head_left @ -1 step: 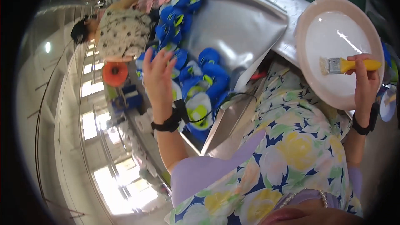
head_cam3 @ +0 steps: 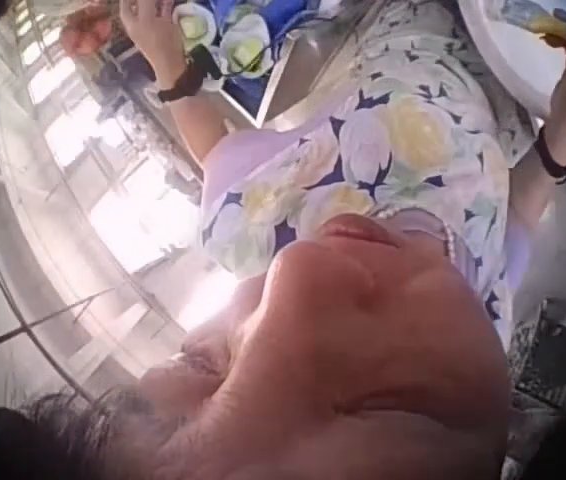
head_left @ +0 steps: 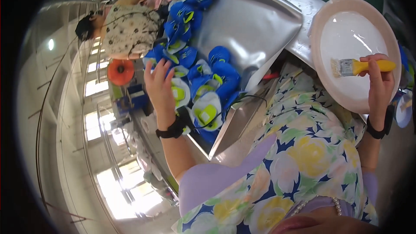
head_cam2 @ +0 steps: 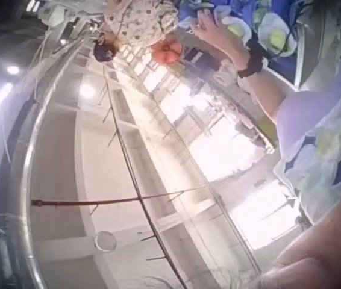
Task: Apply white adhesive glue to the interior lining of shoe uppers using a brush.
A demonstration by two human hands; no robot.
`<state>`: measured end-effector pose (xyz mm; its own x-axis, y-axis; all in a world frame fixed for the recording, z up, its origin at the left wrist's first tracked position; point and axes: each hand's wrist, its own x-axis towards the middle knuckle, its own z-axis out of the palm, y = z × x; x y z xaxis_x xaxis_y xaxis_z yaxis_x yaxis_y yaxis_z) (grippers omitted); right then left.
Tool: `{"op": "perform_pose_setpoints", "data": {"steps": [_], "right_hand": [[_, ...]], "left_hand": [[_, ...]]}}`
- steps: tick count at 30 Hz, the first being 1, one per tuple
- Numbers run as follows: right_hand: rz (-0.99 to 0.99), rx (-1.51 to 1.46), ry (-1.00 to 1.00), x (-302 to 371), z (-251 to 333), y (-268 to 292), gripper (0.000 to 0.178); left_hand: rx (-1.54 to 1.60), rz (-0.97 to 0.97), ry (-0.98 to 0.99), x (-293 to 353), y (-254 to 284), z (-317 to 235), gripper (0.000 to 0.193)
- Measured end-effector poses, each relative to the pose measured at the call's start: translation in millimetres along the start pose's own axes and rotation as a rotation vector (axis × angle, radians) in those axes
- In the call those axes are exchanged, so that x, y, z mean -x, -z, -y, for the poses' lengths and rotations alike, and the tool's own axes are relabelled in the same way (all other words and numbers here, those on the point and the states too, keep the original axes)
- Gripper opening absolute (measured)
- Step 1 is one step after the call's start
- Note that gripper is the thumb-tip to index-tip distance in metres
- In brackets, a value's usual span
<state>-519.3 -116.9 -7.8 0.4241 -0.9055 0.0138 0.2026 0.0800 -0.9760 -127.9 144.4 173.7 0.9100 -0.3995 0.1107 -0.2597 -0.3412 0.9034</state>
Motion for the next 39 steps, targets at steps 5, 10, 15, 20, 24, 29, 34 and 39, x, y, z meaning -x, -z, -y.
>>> {"op": "perform_pose_setpoints", "data": {"steps": [5, 10, 15, 20, 24, 29, 34, 39], "right_hand": [[0.129, -0.041, 0.03, 9.0, 9.4, -20.1, 0.016], [0.002, -0.046, 0.027, 23.6, 0.7, 2.1, 0.015], [-0.121, -0.2, -0.003, 33.3, -7.3, 11.7, 0.015], [-0.203, -0.11, -0.01, 39.0, -13.8, 14.3, 0.017], [-0.209, -0.087, 0.019, 46.8, 6.5, 10.5, 0.017], [-0.334, 0.02, 0.02, 70.3, 1.9, 20.6, 0.015], [-0.425, 0.094, -0.009, 69.8, -15.1, 17.1, 0.014], [-0.117, 0.391, 0.13, 40.4, -14.9, -13.6, 0.018]], "left_hand": [[-0.51, -0.187, 0.556, 23.6, 177.3, 135.1, 0.077], [0.031, 0.182, 0.822, 71.8, 119.6, 219.4, 0.056], [-0.217, 0.106, 0.532, 51.7, 39.2, 183.5, 0.058], [0.233, -0.062, 0.303, -28.3, -102.4, 182.5, 0.064], [-0.061, -0.078, 0.131, -118.1, -162.6, 268.2, 0.051], [-0.676, -0.307, -0.372, -123.7, -231.2, 210.5, 0.049], [-0.675, 0.749, -0.518, -59.2, -221.7, 123.1, 0.053], [-0.794, 0.861, -0.608, -70.5, -177.4, 250.5, 0.047]]}}
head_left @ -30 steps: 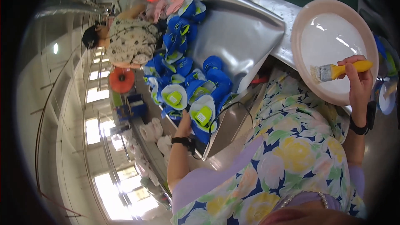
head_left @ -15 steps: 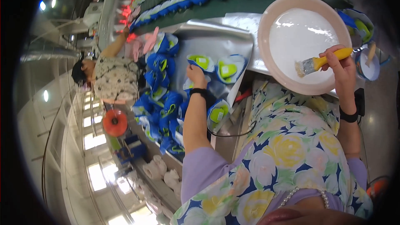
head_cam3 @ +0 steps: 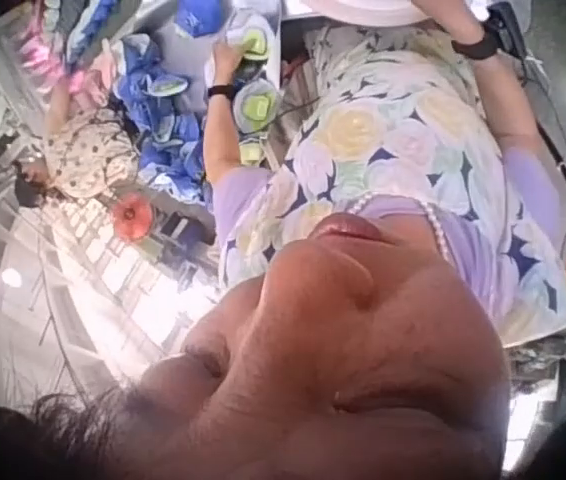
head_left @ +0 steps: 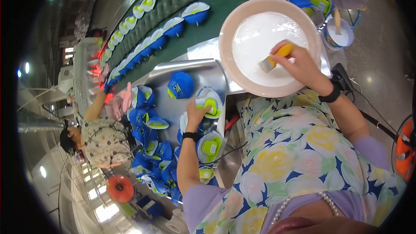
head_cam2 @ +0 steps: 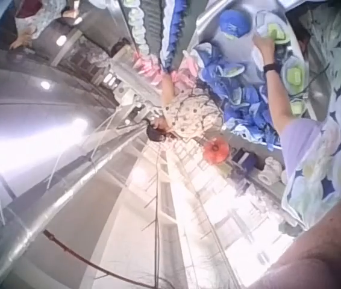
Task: Apply white adhesive glue to the interior lining of shoe uppers using a brush.
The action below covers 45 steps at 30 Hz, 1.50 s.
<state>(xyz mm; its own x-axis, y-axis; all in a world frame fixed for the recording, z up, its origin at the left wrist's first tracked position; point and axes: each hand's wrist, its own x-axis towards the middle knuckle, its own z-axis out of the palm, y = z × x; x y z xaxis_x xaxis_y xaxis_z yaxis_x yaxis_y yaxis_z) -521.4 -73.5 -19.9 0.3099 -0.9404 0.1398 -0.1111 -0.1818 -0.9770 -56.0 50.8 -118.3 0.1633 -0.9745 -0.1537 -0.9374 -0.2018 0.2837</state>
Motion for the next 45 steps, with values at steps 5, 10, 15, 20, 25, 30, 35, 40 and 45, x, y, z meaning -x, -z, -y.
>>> {"op": "perform_pose_setpoints", "data": {"steps": [5, 10, 15, 20, 25, 30, 35, 40, 45], "right_hand": [[0.213, 0.28, 0.184, -0.9, -1.4, -12.0, 0.017], [0.049, 0.421, 0.31, 1.8, 8.5, 3.3, 0.014], [-0.095, 0.119, 0.141, 4.1, 33.3, 31.5, 0.014], [-0.117, 0.232, 0.157, 0.7, 7.4, 37.9, 0.013], [-0.183, 0.28, 0.195, 0.9, 3.8, 46.9, 0.016], [-0.223, 0.322, 0.196, -4.3, 4.2, 65.4, 0.017], [-0.153, 0.0, 0.266, -25.1, 41.6, 61.5, 0.015], [-0.134, -0.054, 0.382, -33.3, 51.1, 63.0, 0.016], [-0.368, 0.107, 0.324, -25.1, 48.1, 71.0, 0.024]], "left_hand": [[-0.051, -0.314, 0.125, -22.6, 50.3, -110.4, 0.025], [-0.134, -0.089, -0.533, -9.2, 46.9, -162.4, 0.039], [-0.228, 0.143, -0.51, -26.1, 64.1, -131.1, 0.057], [-0.224, 0.188, -0.728, -41.3, 46.3, -113.8, 0.058], [-0.02, 0.224, -0.459, -64.8, 66.1, -110.3, 0.052], [1.285, 0.266, 0.078, -73.5, 117.5, -177.4, 0.046], [1.184, 0.413, 0.02, -75.7, 111.9, -232.7, 0.05], [1.301, 0.533, 0.01, -79.2, 96.2, -270.8, 0.048], [0.696, -0.03, -0.523, -76.4, 70.0, -246.2, 0.052]]}}
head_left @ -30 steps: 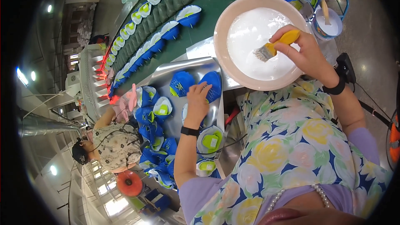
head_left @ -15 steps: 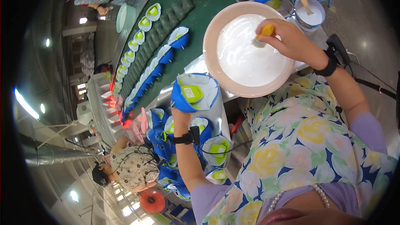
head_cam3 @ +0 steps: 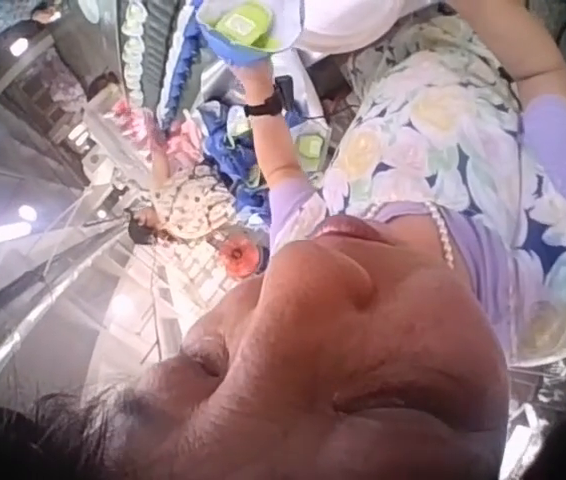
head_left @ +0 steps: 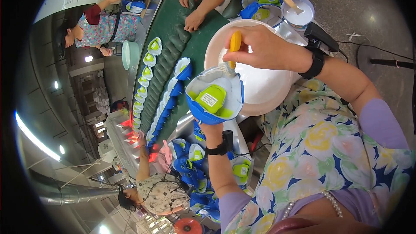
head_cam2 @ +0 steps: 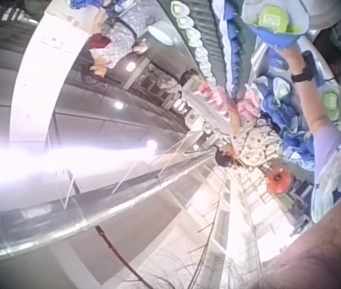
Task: Apply white adhesive glue to the interior lining of shoe uppers using a brush.
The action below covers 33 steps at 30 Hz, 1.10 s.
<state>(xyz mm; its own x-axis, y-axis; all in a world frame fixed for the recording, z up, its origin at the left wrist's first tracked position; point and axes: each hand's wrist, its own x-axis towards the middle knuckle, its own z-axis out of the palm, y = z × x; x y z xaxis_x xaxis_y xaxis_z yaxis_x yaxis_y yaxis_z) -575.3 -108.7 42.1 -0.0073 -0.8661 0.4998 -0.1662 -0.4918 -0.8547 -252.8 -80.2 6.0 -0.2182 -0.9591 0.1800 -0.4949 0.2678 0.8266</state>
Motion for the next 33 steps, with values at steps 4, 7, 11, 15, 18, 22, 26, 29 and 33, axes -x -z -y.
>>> {"op": "perform_pose_setpoints", "data": {"steps": [4, 7, 11, 15, 18, 22, 26, 29, 33], "right_hand": [[-0.05, 0.016, -0.145, 10.2, 5.3, -8.6, 0.033], [-0.086, -0.09, -0.3, 20.6, -1.5, -19.3, 0.035], [-0.055, -0.225, -0.483, 29.6, -4.1, -30.9, 0.035], [-0.061, -0.427, -0.496, 28.7, 0.1, -25.0, 0.028], [-0.037, -0.444, -0.332, 28.4, -6.1, -14.1, 0.022], [0.093, -0.324, 0.018, 31.5, -6.3, -7.6, 0.015], [0.225, -0.363, 0.371, 28.9, 9.5, -18.1, 0.015], [0.227, -0.183, 0.422, 26.8, -2.5, -25.3, 0.014], [0.234, -0.089, 0.231, 20.6, -3.5, -19.3, 0.017]], "left_hand": [[-0.629, -0.181, -0.247, 17.7, -8.9, 28.2, 0.055], [-0.321, -0.33, -0.066, 11.0, -28.4, 34.2, 0.053], [0.593, -0.453, -0.045, -7.8, -42.8, -10.9, 0.043], [0.148, -0.401, -0.172, -17.9, -36.7, -25.8, 0.038], [0.473, -0.185, 0.201, -17.7, -22.9, -17.6, 0.036], [0.952, 0.117, 0.923, -6.5, -22.7, -12.7, 0.033], [1.262, 0.098, 1.197, 7.0, -54.4, -38.4, 0.036], [1.181, 0.04, 1.245, 4.3, -69.4, -56.5, 0.033], [1.392, 0.188, 1.106, 5.8, -61.4, -39.9, 0.029]]}}
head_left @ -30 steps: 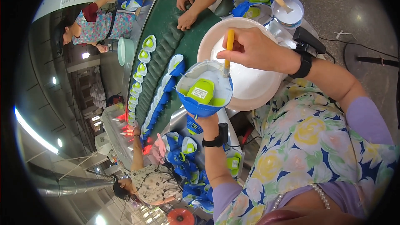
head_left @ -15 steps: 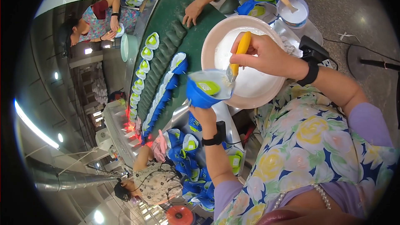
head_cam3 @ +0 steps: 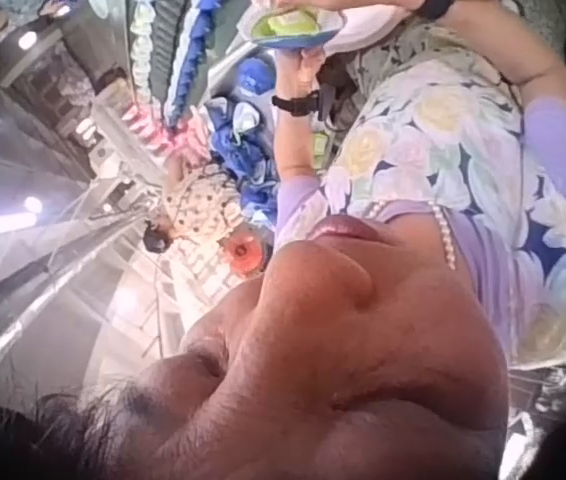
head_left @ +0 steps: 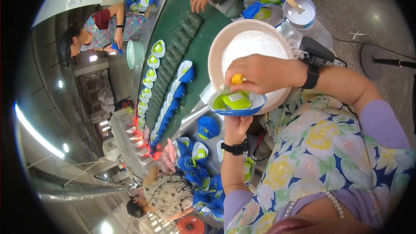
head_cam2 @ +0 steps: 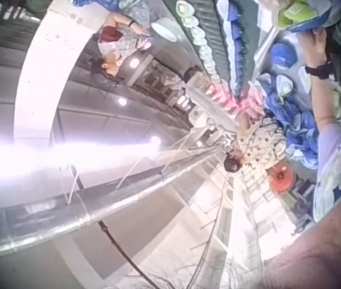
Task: Apply white adhesive glue to the interior lining of shoe uppers using a brush.
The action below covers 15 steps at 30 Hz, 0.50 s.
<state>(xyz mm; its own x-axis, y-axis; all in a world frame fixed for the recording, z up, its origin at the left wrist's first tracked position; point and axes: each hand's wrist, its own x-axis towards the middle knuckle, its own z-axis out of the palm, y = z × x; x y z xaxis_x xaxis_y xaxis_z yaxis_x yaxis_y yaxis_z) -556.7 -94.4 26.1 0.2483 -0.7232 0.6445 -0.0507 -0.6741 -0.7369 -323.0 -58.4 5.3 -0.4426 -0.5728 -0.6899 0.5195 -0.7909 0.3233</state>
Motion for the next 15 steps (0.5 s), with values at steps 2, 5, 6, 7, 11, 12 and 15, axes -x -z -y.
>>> {"op": "perform_pose_setpoints", "data": {"steps": [2, 5, 6, 7, 11, 12, 15], "right_hand": [[-0.03, 0.005, -0.048, -0.2, -5.6, 6.8, 0.016], [0.034, 0.029, -0.257, 1.9, -5.4, 18.3, 0.018], [0.035, 0.029, -0.255, 3.2, -4.4, 21.7, 0.018], [0.085, -0.034, -0.329, 4.6, -3.5, 25.0, 0.018], [-0.078, 0.047, -0.27, 5.4, -4.2, 37.2, 0.017], [-0.079, 0.048, -0.271, 3.0, -1.3, 34.5, 0.017], [-0.044, 0.034, 0.132, -7.5, 2.6, 21.6, 0.013]], "left_hand": [[-0.138, -0.155, -0.148, -2.9, -6.1, -0.8, 0.028], [-0.23, -0.189, -0.278, 3.0, 2.8, -6.0, 0.035], [-0.218, -0.032, -0.324, 4.2, 5.1, -7.8, 0.039], [-0.273, -0.164, -0.5, 1.9, 5.7, -4.5, 0.049], [-0.394, 0.059, -0.471, 10.8, 7.2, -25.8, 0.047], [-0.394, 0.059, -0.47, 7.9, 1.0, -25.2, 0.047], [-0.427, -0.055, -0.495, -2.9, -11.4, -24.4, 0.047]]}}
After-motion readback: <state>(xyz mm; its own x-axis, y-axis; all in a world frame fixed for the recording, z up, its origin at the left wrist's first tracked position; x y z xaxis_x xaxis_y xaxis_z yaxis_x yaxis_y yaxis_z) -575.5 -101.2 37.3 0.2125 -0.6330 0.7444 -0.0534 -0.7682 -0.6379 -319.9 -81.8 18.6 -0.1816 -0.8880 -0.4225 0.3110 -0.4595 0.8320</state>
